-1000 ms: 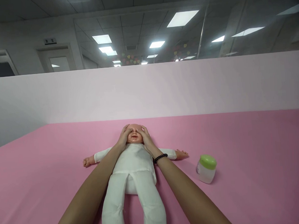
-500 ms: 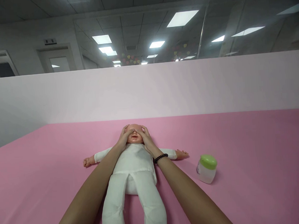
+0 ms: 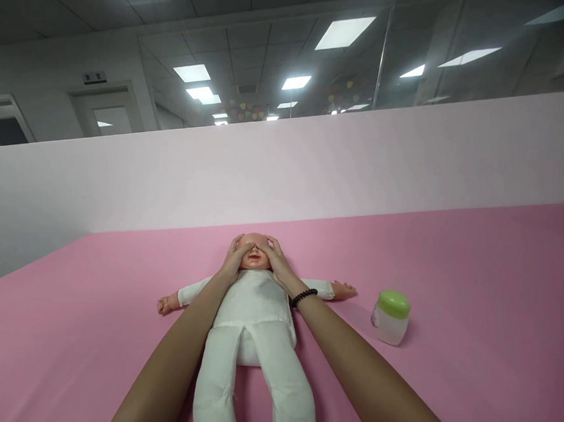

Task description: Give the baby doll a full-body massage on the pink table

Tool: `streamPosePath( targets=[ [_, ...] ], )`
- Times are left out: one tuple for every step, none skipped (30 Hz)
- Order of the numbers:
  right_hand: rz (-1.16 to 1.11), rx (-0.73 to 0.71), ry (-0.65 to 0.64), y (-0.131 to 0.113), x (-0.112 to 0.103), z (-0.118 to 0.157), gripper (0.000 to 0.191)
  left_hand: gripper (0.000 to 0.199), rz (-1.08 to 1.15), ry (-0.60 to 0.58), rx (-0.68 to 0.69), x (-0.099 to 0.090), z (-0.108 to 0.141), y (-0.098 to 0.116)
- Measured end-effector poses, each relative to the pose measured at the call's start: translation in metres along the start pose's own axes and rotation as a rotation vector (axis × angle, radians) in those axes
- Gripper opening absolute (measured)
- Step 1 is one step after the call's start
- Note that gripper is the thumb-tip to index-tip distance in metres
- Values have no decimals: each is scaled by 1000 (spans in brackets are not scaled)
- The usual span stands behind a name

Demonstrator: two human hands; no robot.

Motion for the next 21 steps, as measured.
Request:
streamPosePath(
  targets=[
    [4,-1,2,0,0,0,57,63,-3,3,-3,0,0,0],
    [8,-1,8,1,0,-1,55,61,-3,12,-9,1,0,1],
    [10,1,19,1,0,-2,54,58,-3,22,-16,1,0,1],
    [11,7,31,2,-1,-2,52,55,-2,33,-20,1,-1,0],
    [8,15,41,2,-1,-3,52,51,0,43,-22,1,-2,0],
    [3,22,47,3,0,-4,51,47,3,48,-20,1,-3,0],
    [-3,27,50,3,0,-5,52,45,6,51,-15,1,-4,0],
    [-9,28,50,3,0,-5,52,43,8,52,-12,1,-5,0],
    [-13,25,45,3,0,-5,53,43,7,53,-12,1,-5,0],
    [-17,19,38,3,1,-4,53,45,5,54,-16,1,-4,0],
    [-17,13,28,2,1,-3,53,47,2,51,-21,1,-3,1],
    [-16,7,16,2,1,-2,54,50,-1,44,-22,1,-2,1],
    [-14,4,4,1,1,-1,55,54,-4,36,-20,1,-1,2],
    [-11,2,-7,0,1,1,56,57,-8,26,-17,1,1,2],
    [-6,1,-12,-1,1,2,57,60,-11,17,-11,1,1,3],
    [-4,1,-13,-1,1,2,58,62,-13,11,-6,1,2,2],
    [-4,1,-12,-2,1,2,58,62,-15,9,-5,1,1,2],
    [-5,1,-8,-1,1,2,57,61,-15,11,-10,0,1,1],
    [-5,2,-1,0,0,1,55,59,-13,16,-18,-1,0,0],
    [-5,3,8,1,0,-1,52,57,-9,24,-26,-1,-2,0],
    [-6,6,19,3,-1,-3,50,55,-7,33,-33,-2,-3,-1]
  ],
)
Point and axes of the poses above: each hand's wrist, its own z-axis away from the middle knuckle, its own x-axis out of the palm, y = z × x, the point moved 2 cm from there along -z, towards the middle knuckle, and after that the axes turned 7 degrees about z, right-handed, at the moved point
